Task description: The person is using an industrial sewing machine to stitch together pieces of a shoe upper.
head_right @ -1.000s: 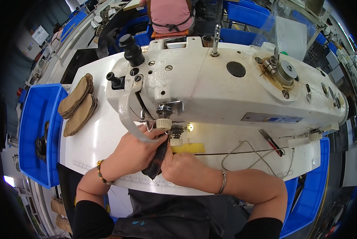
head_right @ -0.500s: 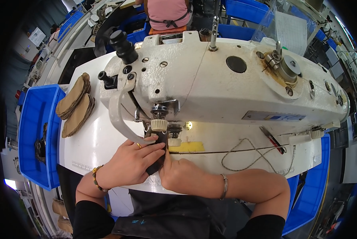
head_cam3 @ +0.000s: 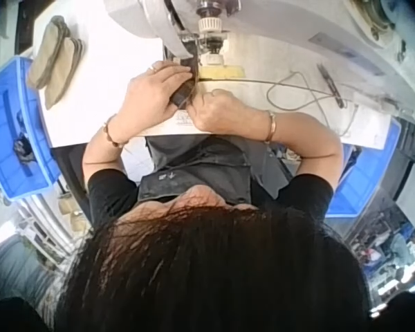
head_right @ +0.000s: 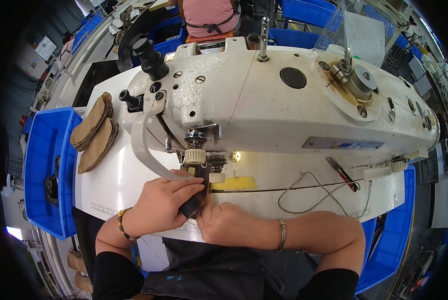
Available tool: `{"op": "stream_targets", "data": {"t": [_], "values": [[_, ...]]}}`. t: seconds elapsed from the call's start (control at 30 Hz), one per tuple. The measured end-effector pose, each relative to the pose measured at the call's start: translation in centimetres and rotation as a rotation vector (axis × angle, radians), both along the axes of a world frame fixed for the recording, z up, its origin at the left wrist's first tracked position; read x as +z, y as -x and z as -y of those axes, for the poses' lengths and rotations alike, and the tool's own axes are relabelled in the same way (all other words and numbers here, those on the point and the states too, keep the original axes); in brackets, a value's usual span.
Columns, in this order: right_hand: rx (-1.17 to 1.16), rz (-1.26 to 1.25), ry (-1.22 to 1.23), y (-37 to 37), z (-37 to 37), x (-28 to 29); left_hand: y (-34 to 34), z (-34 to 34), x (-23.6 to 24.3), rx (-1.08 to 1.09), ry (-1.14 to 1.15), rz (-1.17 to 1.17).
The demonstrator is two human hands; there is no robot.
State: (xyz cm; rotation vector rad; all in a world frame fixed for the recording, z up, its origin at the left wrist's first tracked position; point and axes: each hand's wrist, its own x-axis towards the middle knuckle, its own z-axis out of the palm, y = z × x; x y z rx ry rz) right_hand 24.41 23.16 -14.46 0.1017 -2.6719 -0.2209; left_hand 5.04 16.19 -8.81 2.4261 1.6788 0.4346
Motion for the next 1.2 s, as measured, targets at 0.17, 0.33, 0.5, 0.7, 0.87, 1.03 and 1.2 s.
{"op": "stream_targets", "data": {"t": [0.17,0.33,0.5,0.7,0.87,1.03,1.2], "values": [[-0.041,-0.039,-0.066,0.0,0.2,-0.1,-0.2,0.6,-0.1,0.059,-0.136,-0.023],[-0.064,-0.004,-0.048,-0.2,0.6,-0.2,-1.6,0.9,-1.6,0.015,-0.045,-0.124],[-0.017,-0.004,-0.027,-0.3,0.7,-0.2,-1.5,0.8,-2.0,-0.036,-0.086,-0.131],[0.012,0.000,0.012,-0.3,0.7,0.0,-1.5,0.7,-1.9,-0.082,-0.093,-0.147],[0.019,0.002,0.015,-0.3,0.8,0.2,-1.5,0.7,-2.0,-0.075,-0.086,-0.144],[-0.038,-0.056,-0.037,0.4,-0.2,-0.4,-1.3,-0.2,-2.5,-0.006,-0.109,-0.133],[-0.040,-0.072,0.001,1.0,-1.5,-1.3,-0.7,-1.4,-3.1,0.034,-0.132,-0.096]]}}
